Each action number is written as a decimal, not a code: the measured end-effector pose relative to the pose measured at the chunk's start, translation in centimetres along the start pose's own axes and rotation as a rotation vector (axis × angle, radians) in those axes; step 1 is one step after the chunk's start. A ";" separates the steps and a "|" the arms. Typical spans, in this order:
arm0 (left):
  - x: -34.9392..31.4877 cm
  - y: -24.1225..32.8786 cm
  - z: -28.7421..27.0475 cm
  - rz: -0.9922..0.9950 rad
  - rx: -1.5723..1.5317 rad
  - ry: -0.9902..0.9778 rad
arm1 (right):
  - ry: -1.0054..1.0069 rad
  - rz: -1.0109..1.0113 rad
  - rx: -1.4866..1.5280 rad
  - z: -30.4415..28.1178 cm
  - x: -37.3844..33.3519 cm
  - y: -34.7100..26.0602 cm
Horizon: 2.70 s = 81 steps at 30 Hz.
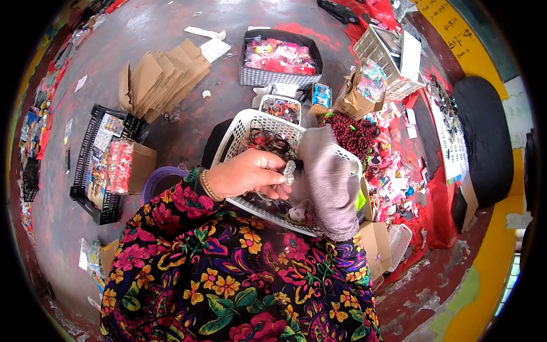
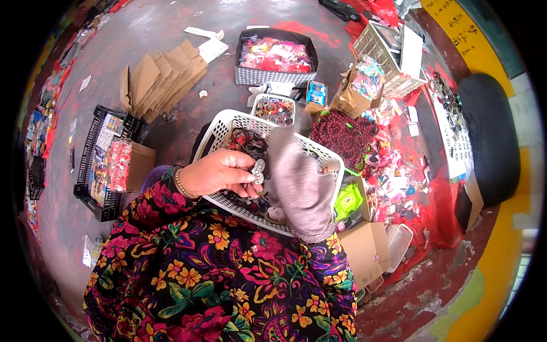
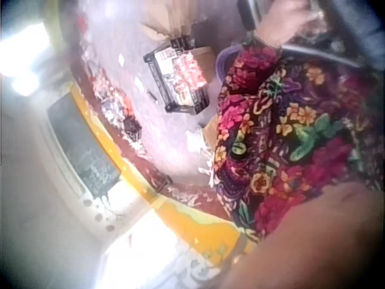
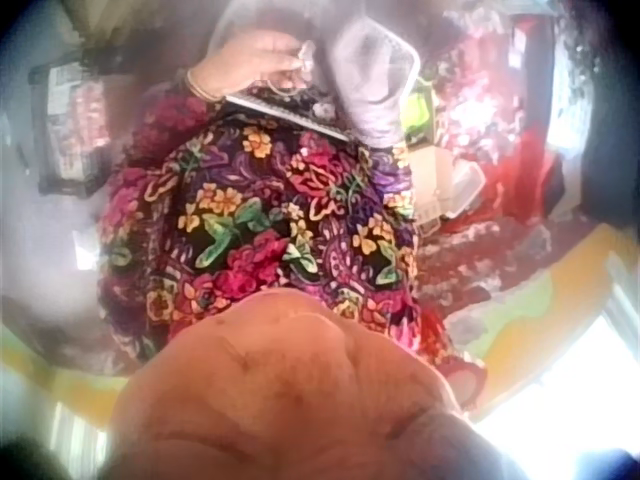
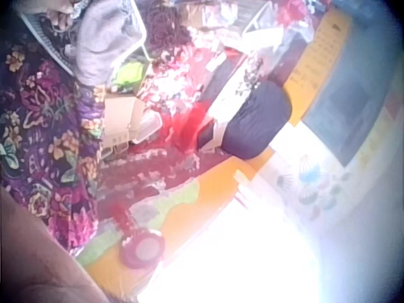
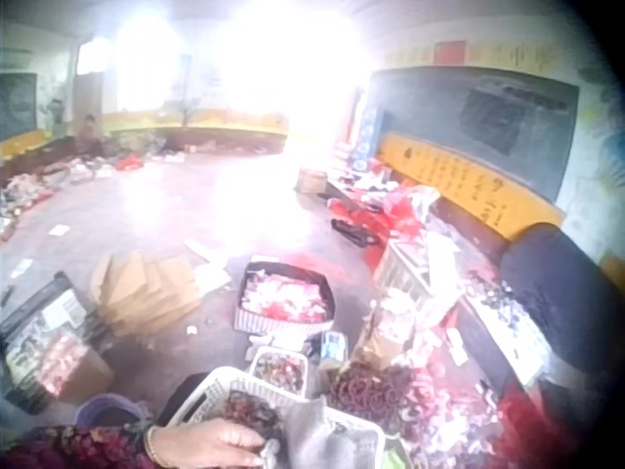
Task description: The person sits on the floor and wipes small jewelry items, including rings and earrings, with a cloth. They pick up each item from a white plastic basket, rub it with the cloth, and place it back into the basket.
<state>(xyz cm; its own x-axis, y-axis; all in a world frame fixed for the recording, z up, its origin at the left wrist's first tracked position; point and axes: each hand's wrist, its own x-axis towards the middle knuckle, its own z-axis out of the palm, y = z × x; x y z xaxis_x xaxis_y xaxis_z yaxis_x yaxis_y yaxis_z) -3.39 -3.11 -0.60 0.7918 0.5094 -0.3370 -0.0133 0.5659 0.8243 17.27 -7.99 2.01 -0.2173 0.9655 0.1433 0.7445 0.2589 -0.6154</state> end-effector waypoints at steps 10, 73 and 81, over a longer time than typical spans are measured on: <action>-0.3 1.2 1.1 0.120 0.203 -0.289 | 0.005 -0.406 -0.414 0.5 -0.3 -0.4; 0.5 -1.2 2.2 0.462 0.469 0.190 | 0.027 -0.184 -0.089 0.1 0.5 -0.7; 0.0 -0.5 1.8 0.233 0.247 0.230 | -0.106 -0.180 0.148 -0.2 0.0 0.2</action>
<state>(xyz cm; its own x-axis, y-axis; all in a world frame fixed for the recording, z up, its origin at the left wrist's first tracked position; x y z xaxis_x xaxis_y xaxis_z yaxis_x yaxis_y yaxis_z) -2.35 -4.55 -0.20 0.6271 0.7532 -0.1986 -0.0066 0.2601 0.9656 17.54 -7.90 2.01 -0.4089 0.8940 0.1834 0.5887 0.4120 -0.6955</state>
